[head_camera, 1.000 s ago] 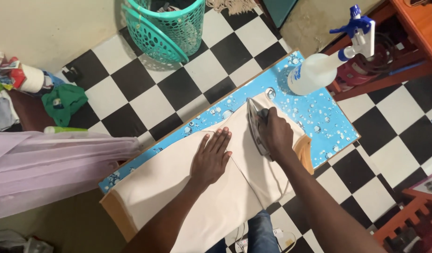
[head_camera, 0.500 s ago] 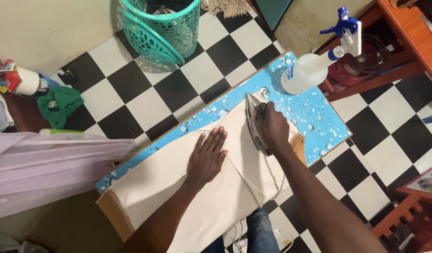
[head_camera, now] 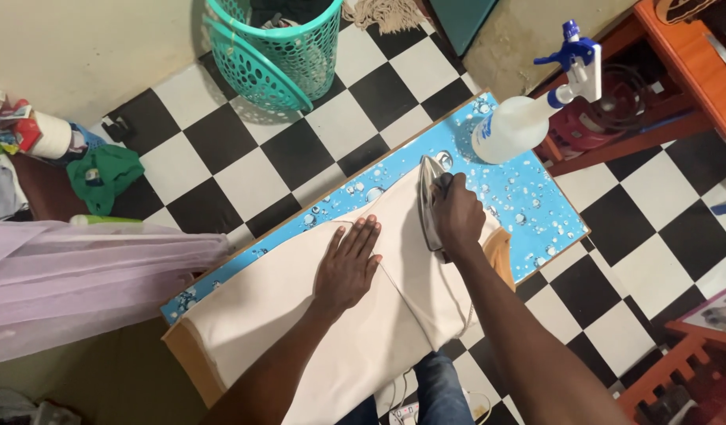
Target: Ironing a white shirt on an ironing board.
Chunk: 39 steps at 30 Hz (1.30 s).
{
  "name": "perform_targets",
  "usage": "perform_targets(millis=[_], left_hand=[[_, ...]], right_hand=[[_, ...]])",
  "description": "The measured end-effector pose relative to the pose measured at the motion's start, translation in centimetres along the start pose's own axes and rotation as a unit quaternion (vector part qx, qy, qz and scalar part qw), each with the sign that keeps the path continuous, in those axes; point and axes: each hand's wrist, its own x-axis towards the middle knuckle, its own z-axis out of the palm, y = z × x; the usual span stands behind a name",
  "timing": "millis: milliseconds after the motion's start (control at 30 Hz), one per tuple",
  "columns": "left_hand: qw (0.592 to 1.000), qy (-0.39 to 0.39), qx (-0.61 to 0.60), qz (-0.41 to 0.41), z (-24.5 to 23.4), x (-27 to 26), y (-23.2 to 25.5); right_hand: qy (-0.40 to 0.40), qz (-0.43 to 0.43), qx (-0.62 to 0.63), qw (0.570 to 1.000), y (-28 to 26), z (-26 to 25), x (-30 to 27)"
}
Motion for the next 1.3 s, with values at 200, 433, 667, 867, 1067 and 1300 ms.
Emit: perform_targets(millis=[200,433,667,867,1067,1300], left_hand=[[1.000,-0.011,-0.001,0.002,-0.4,0.3,0.1],[1.000,0.001,-0.012,-0.002,-0.6,0.2,0.0],[1.000,-0.009,-0.011,-0.002,-0.2,0.3,0.3],[1.000,-0.018,-0.012,-0.008,-0.2,0.5,0.0],[1.000,-0.022,0.004,0.001,-0.3,0.3,-0.2],[1.000,0.000,-0.009,-0.003,-0.4,0.4,-0.2]], right_hand=[[-0.021,0.005,0.025,0.999,-0.6,-0.6,-0.2],[0.003,0.004,0.037,0.999,0.0,-0.1,0.3],[-0.009,0.013,0.031,0.999,0.8,0.3,0.6],[-0.033,-0.014,0.019,0.999,-0.2,-0.8,-0.3],[-0.114,-0.099,-0.009,0.989,-0.7,-1.3,-1.2],[-0.154,-0.154,0.014,0.976,0.0,0.0,-1.3]])
